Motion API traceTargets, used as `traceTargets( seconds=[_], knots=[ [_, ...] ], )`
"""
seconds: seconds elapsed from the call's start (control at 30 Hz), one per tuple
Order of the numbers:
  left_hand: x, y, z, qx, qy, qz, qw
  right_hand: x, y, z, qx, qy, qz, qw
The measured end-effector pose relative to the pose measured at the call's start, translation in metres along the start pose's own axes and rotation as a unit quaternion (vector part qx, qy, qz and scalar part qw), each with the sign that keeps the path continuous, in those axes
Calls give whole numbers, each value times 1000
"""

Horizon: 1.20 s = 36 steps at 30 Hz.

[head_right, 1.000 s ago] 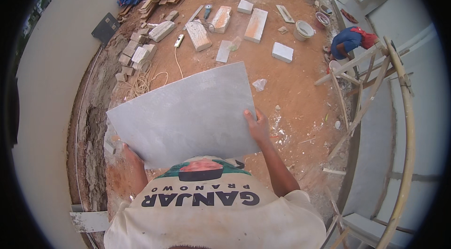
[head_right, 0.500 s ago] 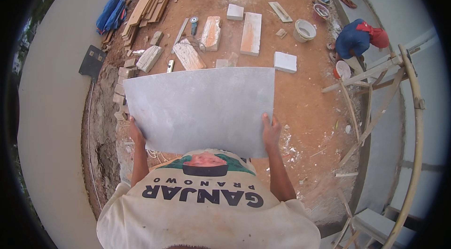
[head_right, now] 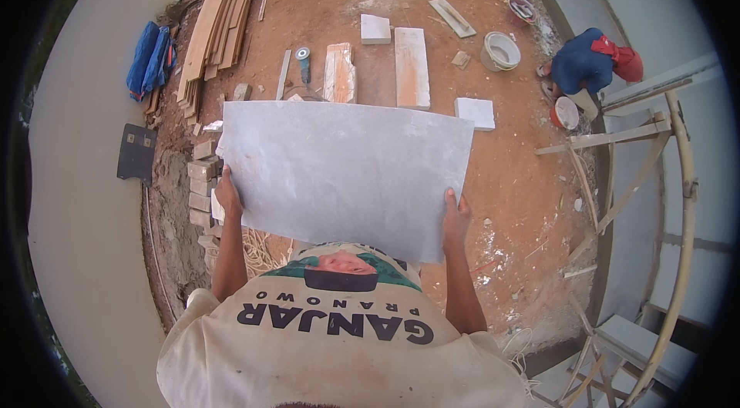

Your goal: The person uses an angle grinder to cut a large white tile on the ground. They then carry the tile to a wall, place it against the surface to check the fit, and return it to the ground to perform another cut with the grinder.

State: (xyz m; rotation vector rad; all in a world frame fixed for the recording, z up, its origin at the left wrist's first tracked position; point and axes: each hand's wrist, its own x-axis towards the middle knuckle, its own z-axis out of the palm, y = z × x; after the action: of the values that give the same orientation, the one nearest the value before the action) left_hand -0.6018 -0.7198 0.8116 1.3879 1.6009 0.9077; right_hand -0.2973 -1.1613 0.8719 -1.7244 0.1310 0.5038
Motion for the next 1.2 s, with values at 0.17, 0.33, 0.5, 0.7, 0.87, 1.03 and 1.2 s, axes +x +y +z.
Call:
traceTargets(
  seconds=[0.17, 0.33, 0.5, 0.7, 0.87, 1.03, 1.2],
  knots=[
    [126, 33, 56, 109, -65, 36, 991, -2, 8, 73, 105, 70, 21, 992],
    [199, 81, 139, 208, -92, 71, 971, 11, 17, 124, 138, 123, 87, 979],
    [276, 84, 244, 275, -156, 138, 939, 69, 52, 182, 246, 148, 102, 952],
    [369, 32, 405, 339, -157, 207, 904, 156, 123, 265, 268, 222, 167, 922],
    [443, -63, 558, 385, -277, 194, 859, 229, 252, 347, 254, 288, 221, 897],
    [502, -183, 681, 388, -271, 275, 837, 316, 376, 422, 339, 289, 207, 871],
    [532, -278, 770, 382, -295, 301, 822, 388, 503, 472, 310, 338, 214, 862]
  ],
)
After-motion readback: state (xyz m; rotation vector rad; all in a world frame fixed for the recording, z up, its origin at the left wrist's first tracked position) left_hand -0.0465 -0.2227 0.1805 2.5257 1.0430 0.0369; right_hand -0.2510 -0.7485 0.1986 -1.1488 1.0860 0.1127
